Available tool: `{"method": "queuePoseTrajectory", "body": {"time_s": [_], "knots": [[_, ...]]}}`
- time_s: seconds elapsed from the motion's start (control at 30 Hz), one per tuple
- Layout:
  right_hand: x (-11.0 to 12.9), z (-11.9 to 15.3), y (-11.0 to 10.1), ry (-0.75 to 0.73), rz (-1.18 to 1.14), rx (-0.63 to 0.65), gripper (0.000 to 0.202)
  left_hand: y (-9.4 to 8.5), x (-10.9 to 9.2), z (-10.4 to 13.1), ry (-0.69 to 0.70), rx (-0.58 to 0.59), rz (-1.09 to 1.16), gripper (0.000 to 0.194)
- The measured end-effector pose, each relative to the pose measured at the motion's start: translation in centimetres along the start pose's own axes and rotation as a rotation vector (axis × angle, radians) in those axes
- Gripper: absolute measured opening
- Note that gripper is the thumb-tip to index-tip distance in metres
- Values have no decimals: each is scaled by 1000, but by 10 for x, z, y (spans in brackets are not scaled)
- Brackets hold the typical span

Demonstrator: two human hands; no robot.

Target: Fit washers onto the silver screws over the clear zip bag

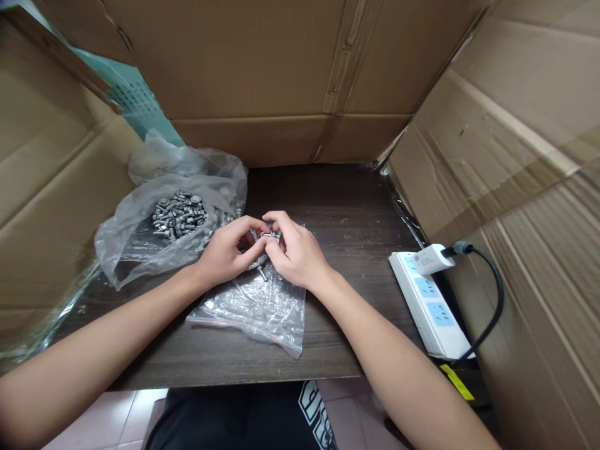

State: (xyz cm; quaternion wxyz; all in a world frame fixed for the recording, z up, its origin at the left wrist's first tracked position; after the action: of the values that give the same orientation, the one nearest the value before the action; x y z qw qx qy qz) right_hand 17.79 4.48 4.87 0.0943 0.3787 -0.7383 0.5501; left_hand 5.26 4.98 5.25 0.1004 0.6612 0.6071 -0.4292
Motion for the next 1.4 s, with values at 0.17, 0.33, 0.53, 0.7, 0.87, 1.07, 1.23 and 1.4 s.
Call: {"method": "queuePoseTrajectory", "body": {"time_s": [0.17,0.33,0.53,0.7,0.87,1.07,1.23,1.4], "knots": [[-1,0,0,8,-26,8,30,0,-1,-1,15,-8,3,7],[0,0,-2,-8,-9,-22,35,0,-1,-1,15,1,7,9],[-2,0,1,11,-13,13,30,0,-1,0,17,-4,3,8],[0,1,3,-16,-7,16,35,-1,0,0,12,-11,9,9],[0,1,1,-18,-3,-24,33,-1,0,-1,3,-19,7,10],[-1,-1,1,14,-1,10,29,0,-1,-1,17,-9,-5,7],[0,0,-3,-24,7,-40,37,0,0,0,13,-6,-8,8],[1,0,0,-31,-1,-12,38,-1,2,0,-1,-12,-9,9]]}}
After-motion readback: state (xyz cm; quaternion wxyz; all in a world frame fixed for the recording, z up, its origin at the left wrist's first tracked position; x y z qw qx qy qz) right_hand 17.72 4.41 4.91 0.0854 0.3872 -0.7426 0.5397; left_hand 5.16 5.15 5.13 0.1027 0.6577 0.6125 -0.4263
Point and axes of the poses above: each hand's wrist, its own z-axis away from the middle knuckle, its own y-axis out of the palm, x = y × z, the point moved 9 cm from there along -z, towards the middle knuckle, and after that the axes turned 14 degrees about z, right-handed, at the moved point
